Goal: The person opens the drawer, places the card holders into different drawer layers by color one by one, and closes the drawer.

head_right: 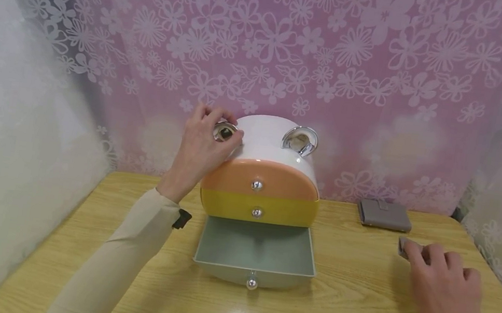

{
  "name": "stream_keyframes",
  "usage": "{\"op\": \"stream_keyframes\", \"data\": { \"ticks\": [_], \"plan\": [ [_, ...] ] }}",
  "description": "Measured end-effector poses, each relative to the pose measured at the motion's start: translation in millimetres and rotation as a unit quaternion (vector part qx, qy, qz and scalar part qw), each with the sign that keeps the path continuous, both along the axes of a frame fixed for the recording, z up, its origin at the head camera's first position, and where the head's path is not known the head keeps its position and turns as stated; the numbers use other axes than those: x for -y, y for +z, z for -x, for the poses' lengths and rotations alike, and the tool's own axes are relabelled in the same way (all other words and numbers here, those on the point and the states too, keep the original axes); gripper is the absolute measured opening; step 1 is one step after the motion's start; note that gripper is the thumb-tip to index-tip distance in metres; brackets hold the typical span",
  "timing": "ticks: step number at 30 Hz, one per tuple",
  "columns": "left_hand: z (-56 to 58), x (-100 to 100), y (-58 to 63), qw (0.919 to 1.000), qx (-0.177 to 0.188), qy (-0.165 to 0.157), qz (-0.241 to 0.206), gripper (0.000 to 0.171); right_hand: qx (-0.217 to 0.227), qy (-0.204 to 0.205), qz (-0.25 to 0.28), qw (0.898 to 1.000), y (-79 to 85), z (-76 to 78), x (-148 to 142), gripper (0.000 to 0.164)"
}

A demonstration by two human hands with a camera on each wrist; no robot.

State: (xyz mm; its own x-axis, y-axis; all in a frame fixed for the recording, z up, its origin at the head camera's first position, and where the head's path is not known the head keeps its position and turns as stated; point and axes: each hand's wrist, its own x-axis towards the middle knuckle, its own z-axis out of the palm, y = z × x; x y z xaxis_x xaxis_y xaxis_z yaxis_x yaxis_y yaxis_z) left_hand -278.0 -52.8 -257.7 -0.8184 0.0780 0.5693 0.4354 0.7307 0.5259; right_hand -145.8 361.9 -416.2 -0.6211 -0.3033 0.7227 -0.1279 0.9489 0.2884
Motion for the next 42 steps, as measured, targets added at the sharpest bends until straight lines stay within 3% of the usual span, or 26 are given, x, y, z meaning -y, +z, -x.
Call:
{"op": "stream_keyframes", "data": {
  "ticks": [3,7,11,26,37,42],
  "plan": [
    [-0.1,0,-0.4,1.0000,0.000,0.004,0.001,0.019,-0.012,0.028,-0.003,1.000,2.9,-0.8,4,0.020],
    [-1.0,-1,0.0,1.0000,0.003,0.005,0.001,0.019,-0.032,0.066,0.001,0.997,7.7,-0.7,11,0.050],
    [-0.8,-2,0.1,0.9999,0.007,0.008,0.001,0.019,-0.043,0.083,0.012,0.996,11.2,-1.8,20,0.058],
    [-1.0,-3,0.4,1.0000,0.006,0.007,0.002,0.020,-0.071,0.115,0.049,0.990,21.1,-8.0,51,0.051],
    [-1.3,-2,0.4,0.9999,0.012,0.009,-0.001,0.020,-0.098,0.184,0.084,0.974,35.4,-12.4,90,0.049],
    [-1.6,0,-0.4,1.0000,0.006,0.007,-0.001,0.019,-0.118,0.221,0.102,0.963,40.6,-15.7,113,0.043]
  ]
}}
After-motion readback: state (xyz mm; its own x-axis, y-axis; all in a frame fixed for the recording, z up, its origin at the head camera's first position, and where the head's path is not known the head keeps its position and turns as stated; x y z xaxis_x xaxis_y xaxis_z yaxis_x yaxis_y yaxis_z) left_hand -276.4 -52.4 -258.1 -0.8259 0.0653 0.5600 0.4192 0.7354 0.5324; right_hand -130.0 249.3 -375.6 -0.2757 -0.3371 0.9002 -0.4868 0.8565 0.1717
